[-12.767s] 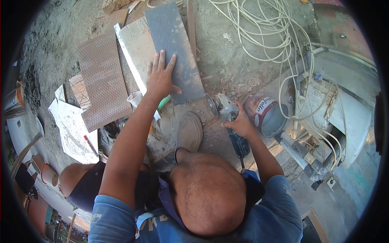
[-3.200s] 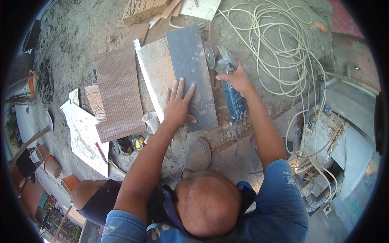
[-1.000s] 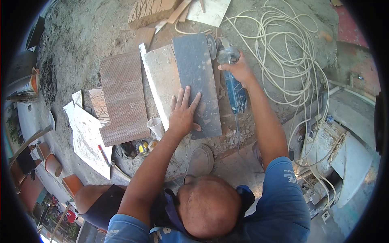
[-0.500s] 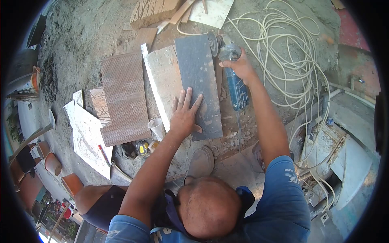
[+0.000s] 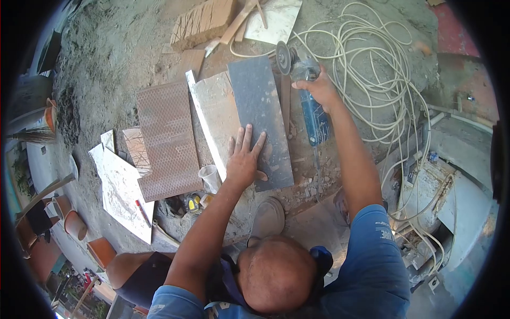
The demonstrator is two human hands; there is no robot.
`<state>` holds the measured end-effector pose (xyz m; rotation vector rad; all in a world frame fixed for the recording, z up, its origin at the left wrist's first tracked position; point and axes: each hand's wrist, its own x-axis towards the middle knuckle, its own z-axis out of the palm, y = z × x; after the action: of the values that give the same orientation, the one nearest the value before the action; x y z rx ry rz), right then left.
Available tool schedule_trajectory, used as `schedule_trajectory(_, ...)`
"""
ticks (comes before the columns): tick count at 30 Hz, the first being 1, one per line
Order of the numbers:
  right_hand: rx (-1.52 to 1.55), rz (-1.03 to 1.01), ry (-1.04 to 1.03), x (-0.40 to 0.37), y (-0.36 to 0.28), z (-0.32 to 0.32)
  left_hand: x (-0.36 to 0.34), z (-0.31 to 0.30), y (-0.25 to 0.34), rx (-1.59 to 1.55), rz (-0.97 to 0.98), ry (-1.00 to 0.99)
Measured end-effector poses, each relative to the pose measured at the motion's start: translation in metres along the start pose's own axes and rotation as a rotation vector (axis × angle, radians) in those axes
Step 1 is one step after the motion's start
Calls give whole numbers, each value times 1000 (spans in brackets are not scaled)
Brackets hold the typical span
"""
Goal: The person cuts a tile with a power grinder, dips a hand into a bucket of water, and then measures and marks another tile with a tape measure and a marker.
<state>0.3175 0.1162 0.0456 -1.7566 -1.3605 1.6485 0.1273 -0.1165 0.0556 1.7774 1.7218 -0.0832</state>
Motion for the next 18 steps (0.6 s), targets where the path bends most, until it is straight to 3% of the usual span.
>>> schedule_trajectory(2,-19,5,39,-5,-4,-7,0,2,1,12,26,13)
schedule_trajectory(4,-229,17,33,2,5,-8,0,2,2,7,4,10)
schedule_trajectory(18,-168,-32,5,9,18,10,1,2,4,17,4,-11)
